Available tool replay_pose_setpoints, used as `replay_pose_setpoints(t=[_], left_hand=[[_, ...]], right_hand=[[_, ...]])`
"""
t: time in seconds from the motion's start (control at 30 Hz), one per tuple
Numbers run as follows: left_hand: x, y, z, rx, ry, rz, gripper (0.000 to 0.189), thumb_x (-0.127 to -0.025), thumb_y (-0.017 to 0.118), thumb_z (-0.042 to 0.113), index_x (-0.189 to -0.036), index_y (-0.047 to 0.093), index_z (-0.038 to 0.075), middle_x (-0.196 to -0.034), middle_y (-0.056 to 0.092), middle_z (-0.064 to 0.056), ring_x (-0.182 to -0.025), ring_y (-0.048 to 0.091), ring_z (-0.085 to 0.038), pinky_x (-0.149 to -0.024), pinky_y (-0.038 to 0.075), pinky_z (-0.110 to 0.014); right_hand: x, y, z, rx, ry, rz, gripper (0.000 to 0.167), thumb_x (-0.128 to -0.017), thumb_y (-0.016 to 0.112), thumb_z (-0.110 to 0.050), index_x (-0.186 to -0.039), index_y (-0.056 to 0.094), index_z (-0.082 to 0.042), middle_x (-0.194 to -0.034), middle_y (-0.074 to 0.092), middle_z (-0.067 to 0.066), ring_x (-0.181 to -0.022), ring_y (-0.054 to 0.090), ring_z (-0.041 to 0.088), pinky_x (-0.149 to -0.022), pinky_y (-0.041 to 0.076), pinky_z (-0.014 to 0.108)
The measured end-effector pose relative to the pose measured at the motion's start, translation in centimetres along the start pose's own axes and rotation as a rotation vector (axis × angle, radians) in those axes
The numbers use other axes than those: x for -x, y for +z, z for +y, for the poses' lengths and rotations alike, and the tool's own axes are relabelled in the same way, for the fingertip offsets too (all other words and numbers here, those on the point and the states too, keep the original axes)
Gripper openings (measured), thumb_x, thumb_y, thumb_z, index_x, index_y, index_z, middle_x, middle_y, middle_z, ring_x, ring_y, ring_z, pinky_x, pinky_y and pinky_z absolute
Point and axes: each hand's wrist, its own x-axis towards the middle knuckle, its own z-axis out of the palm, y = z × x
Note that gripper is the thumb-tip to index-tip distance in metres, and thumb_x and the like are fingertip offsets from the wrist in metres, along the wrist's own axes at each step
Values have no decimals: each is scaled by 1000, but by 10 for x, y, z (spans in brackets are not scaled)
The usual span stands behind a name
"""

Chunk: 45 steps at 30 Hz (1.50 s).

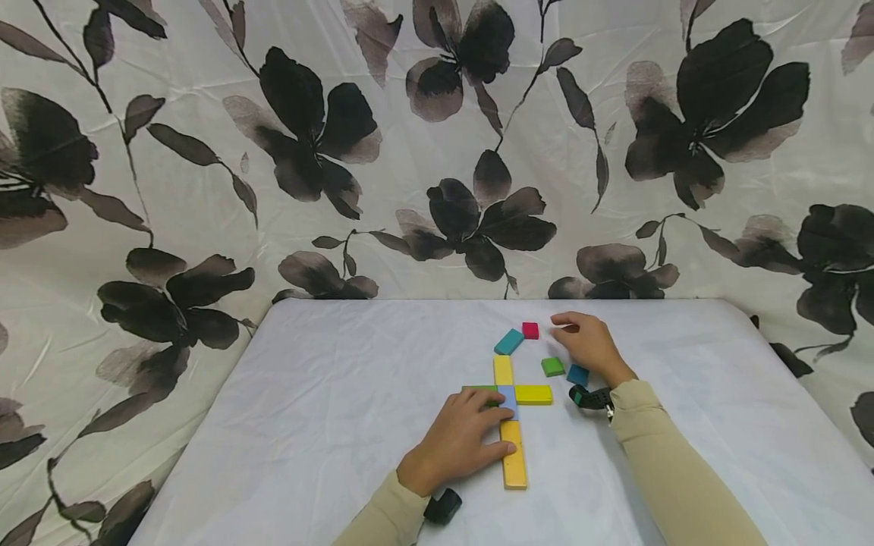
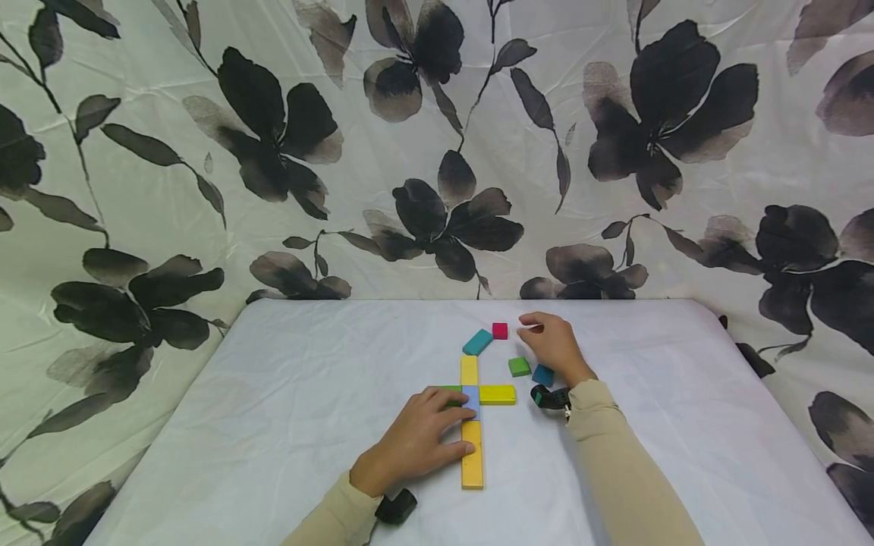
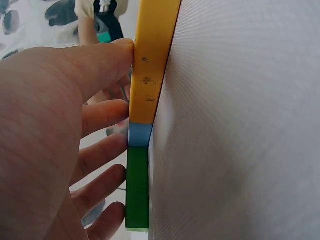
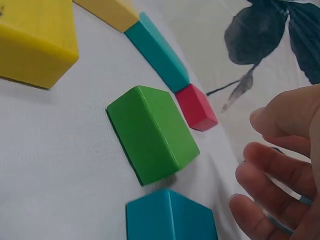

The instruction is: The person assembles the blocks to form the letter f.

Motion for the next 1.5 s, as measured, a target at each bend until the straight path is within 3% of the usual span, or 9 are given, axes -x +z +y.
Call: replay_pose_setpoints(t=[0.4,0.83,1.2,1.5], left_hand=[[1,-1,0,6,2,3,49,-92,64,59,-130,68,29,-137,54,8,-128,44,-15,-102,41,-38],[1,0,-1,5,-7,-7,49,-92,64,59,-131,68,29,-137,54,9,-128,44,-15,-102,41,-38],[1,0,0,-2,-1,-14,49,-92,64,59,-131,67,29,-138,54,8,-128,44,-16,-103,41,-40],[1,0,0,6,-2,-12,49,-92,65,58,-131,68,29,-137,54,8,-128,44,-16,-103,41,-40]], right_hand=[[33,-9,9,-32,23,70,37,-99,63,-24,-130,64,-4,-122,66,15,-113,58,34,-97,47,51],[60,-12,13,-26,48,90,38,-99,64,-24,-131,63,-3,-124,65,16,-113,58,33,-98,47,53],[77,-11,26,-10,57,101,41,-99,65,-28,-131,63,-3,-123,67,16,-113,61,33,-87,53,47],[80,-9,25,-3,60,77,43,-99,65,-28,-134,62,-3,-124,65,16,-109,62,30,-88,54,45]])
